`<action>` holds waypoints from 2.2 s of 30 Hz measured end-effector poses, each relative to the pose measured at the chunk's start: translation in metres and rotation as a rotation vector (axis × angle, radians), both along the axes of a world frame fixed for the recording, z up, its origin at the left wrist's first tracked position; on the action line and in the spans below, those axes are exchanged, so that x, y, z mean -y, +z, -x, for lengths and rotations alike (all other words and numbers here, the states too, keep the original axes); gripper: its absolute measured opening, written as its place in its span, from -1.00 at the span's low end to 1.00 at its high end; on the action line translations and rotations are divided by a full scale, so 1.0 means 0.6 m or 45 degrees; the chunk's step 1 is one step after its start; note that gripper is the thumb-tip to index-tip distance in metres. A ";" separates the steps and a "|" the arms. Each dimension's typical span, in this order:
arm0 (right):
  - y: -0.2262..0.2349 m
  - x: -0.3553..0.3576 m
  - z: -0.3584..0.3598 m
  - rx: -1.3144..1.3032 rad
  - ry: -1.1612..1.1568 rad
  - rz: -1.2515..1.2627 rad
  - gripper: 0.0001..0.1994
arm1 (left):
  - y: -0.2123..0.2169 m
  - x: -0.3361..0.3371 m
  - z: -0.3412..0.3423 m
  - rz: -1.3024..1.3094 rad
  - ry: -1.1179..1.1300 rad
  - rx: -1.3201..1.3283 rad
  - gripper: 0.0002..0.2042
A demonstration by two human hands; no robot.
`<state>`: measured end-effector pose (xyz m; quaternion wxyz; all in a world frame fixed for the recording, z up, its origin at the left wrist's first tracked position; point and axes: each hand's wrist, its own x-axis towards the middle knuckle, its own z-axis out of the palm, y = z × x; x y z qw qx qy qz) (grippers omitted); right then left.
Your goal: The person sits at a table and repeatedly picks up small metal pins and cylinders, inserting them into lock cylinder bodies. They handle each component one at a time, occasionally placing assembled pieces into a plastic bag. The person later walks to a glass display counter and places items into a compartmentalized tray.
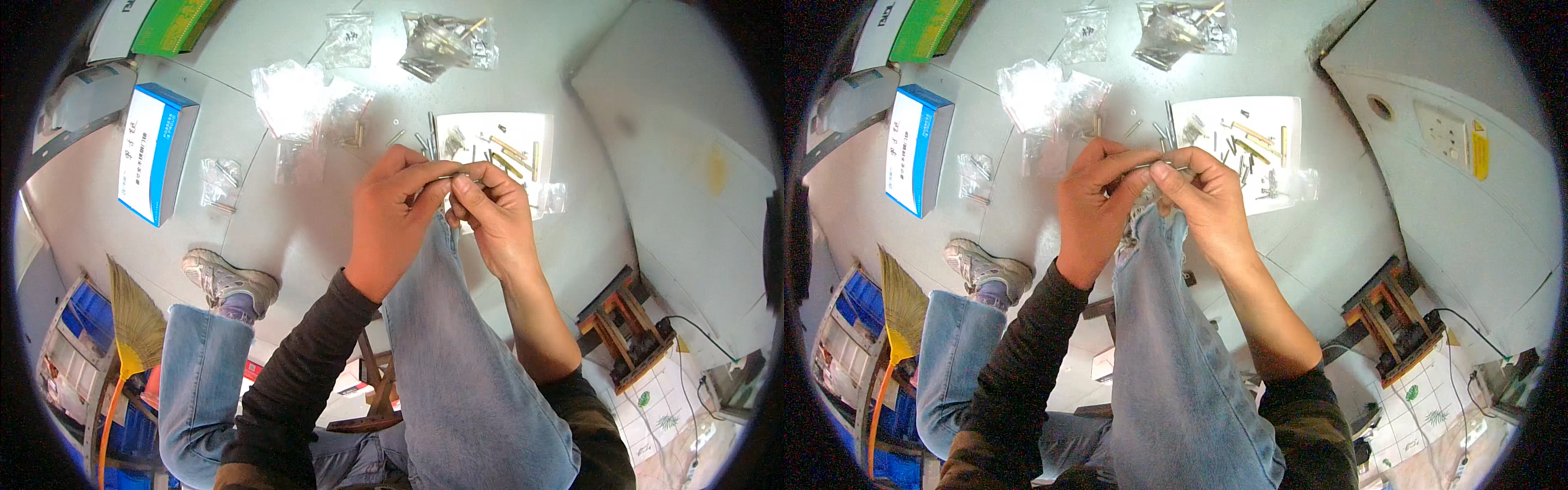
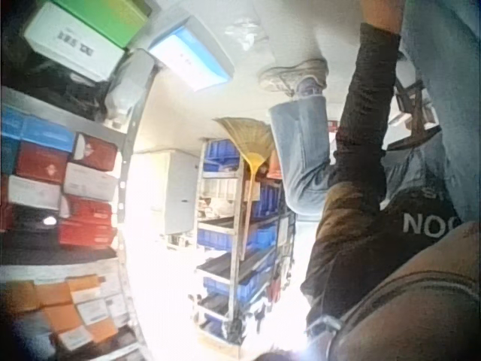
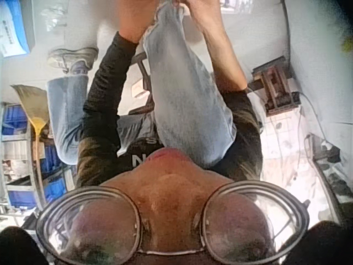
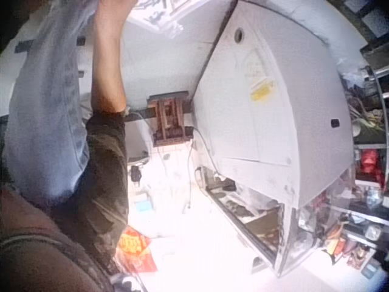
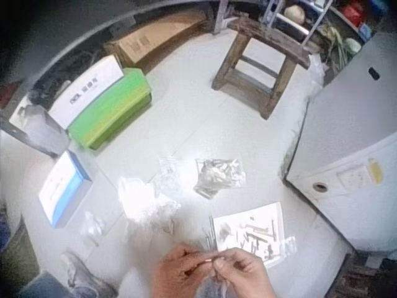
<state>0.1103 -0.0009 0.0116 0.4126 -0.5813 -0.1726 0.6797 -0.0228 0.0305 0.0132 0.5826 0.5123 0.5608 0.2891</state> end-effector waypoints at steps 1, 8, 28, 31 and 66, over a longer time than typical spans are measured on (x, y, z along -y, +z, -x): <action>-0.006 -0.006 0.003 0.003 -0.014 0.011 -0.81 | -0.003 -0.004 0.001 -0.098 0.023 0.008 -0.79; -0.116 -0.155 -0.070 1.105 0.173 -0.300 -0.77 | -0.069 0.031 0.031 -0.009 -0.157 -0.295 -0.61; -0.218 -0.250 -0.107 1.527 0.632 -0.601 -0.86 | -0.200 0.162 0.047 -0.055 -0.696 -0.399 -0.69; -0.215 -0.246 -0.115 1.642 0.601 -0.644 -0.82 | -0.212 0.169 0.046 -0.011 -0.635 -0.401 -0.70; -0.247 0.189 -0.114 1.398 0.485 0.216 -0.75 | -0.248 0.170 0.048 -0.120 -0.642 -0.520 -0.71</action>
